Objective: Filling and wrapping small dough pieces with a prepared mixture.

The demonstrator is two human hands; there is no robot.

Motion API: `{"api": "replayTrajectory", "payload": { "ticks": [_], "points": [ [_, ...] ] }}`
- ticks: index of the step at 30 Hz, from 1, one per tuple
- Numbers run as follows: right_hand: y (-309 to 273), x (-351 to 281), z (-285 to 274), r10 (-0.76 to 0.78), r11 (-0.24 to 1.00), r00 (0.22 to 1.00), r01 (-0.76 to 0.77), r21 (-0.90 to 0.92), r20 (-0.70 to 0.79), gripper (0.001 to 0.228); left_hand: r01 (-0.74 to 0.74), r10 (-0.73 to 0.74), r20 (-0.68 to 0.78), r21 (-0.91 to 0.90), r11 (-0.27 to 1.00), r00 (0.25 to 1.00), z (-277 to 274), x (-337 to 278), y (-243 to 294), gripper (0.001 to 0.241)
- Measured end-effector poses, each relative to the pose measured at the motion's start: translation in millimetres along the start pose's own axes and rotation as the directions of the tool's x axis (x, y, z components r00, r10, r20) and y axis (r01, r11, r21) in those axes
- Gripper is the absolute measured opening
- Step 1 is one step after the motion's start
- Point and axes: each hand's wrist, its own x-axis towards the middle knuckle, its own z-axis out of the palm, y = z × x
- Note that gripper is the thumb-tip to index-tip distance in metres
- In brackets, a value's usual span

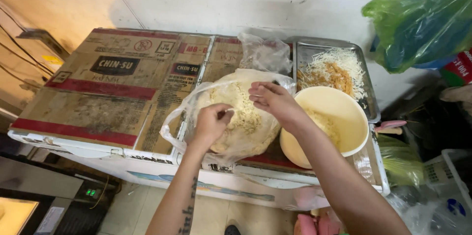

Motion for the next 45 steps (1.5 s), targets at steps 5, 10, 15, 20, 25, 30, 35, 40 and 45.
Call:
{"api": "replayTrajectory", "payload": {
  "ticks": [5, 10, 15, 20, 25, 30, 35, 40, 45],
  "points": [
    [-21, -24, 10, 0.063, 0.991, 0.992, -0.075, 0.112, 0.11, 0.045, -0.139, 0.112, -0.117, -0.255, 0.957, 0.987, -29, -13, 77, 0.016],
    [-26, -38, -13, 0.087, 0.958, 0.983, -0.126, 0.258, 0.16, 0.048, -0.377, 0.37, -0.074, -0.166, 0.911, 0.926, -30, -28, 154, 0.017],
    [-28, -56, -66, 0.084, 0.963, 0.996, -0.091, 0.252, 0.04, 0.035, -0.462, 0.459, 0.05, 0.101, 0.881, 0.887, 12, -24, 184, 0.025],
    [-31, -80, -99, 0.067, 0.967, 0.997, -0.056, 0.247, -0.037, 0.031, -0.369, 0.369, 0.02, 0.007, 0.929, 0.929, 55, -22, 193, 0.02],
    [-12, -78, -134, -0.067, 0.978, 0.992, 0.086, 0.189, -0.102, 0.026, -0.379, 0.384, 0.021, -0.119, 0.918, 0.923, 86, -18, 192, 0.02],
    [-20, -82, -141, -0.171, 0.958, 0.978, 0.193, 0.21, -0.121, 0.023, -0.228, 0.195, -0.119, -0.452, 0.862, 0.974, 116, -14, 186, 0.02],
    [-16, -74, -152, -0.165, 0.965, 0.981, 0.182, 0.189, -0.099, 0.023, -0.226, 0.114, -0.23, -0.546, 0.807, 0.966, 143, -11, 173, 0.02],
    [-32, -76, -146, -0.077, 0.941, 0.996, 0.085, 0.327, -0.037, 0.023, -0.268, 0.154, -0.279, -0.438, 0.858, 0.948, 139, -9, 189, 0.026],
    [-14, -58, -152, -0.178, 0.98, 0.984, 0.176, 0.097, 0.011, 0.017, -0.253, 0.19, -0.198, -0.374, 0.892, 0.962, 138, -13, 200, 0.028]
  ]
}}
